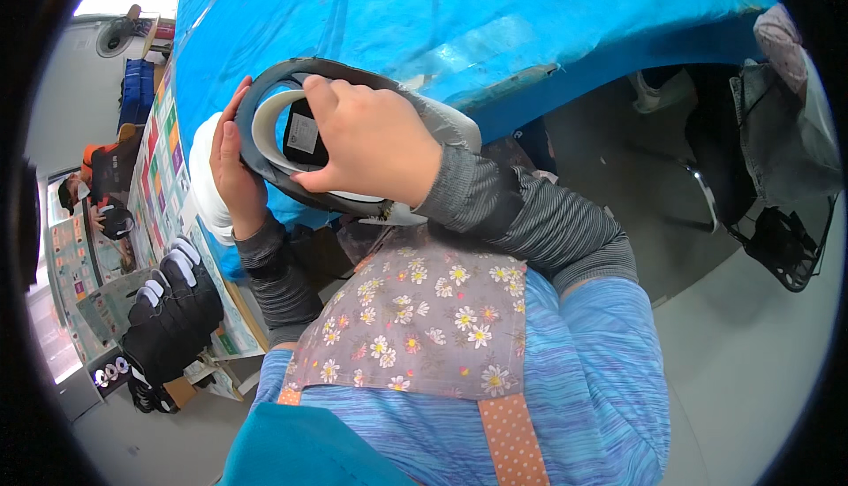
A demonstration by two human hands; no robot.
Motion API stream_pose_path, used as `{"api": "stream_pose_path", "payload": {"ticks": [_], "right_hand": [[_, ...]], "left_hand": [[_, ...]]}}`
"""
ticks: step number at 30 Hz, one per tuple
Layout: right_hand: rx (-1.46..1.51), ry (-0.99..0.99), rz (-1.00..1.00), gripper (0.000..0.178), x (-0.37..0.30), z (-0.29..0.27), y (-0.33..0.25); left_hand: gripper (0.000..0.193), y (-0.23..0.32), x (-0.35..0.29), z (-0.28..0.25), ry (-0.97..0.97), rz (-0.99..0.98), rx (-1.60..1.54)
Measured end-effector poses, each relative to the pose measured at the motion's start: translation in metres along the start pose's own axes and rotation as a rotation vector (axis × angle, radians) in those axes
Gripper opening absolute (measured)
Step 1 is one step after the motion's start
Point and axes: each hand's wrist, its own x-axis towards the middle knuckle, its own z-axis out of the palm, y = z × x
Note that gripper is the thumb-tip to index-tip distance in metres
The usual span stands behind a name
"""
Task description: The person fits a white inner padding into the back of a black shoe upper and presses it into place, then picks up a white heel counter from a stack and inserts it into the heel area of the upper.
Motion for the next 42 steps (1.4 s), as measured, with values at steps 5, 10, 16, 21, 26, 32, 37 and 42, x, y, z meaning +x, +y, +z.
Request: {"api": "stream_pose_path", "payload": {"ticks": [5,10,16,21,26,32,37,42], "right_hand": [[-0.058,0.003,0.0,0.085,0.007,0.006,-0.003],[-0.059,0.03,0.017,0.085,0.009,0.015,0.0],[-0.088,0.039,0.019,0.086,0.007,0.018,0.0],[-0.143,0.096,-0.012,0.091,0.008,0.021,0.002],[-0.142,0.11,0.002,0.091,0.007,0.025,0.0],[-0.12,0.123,0.0,0.09,0.006,0.027,0.002],[-0.119,0.136,0.003,0.09,0.007,0.027,0.003],[-0.086,0.111,0.018,0.087,0.009,0.029,0.001]], "left_hand": [[0.054,0.003,-0.001,0.007,-0.008,0.001,0.006],[0.055,-0.003,0.002,0.007,-0.034,0.013,-0.032],[0.055,-0.005,0.003,0.01,-0.029,0.006,-0.075],[0.055,-0.005,0.005,0.014,-0.016,-0.007,-0.069],[0.055,-0.004,0.004,0.014,-0.011,-0.006,-0.071],[0.055,-0.004,0.004,0.015,-0.022,0.017,-0.054],[0.056,-0.006,0.006,0.015,-0.034,0.019,-0.029],[0.057,-0.008,0.004,0.011,-0.039,0.027,-0.026]]}}
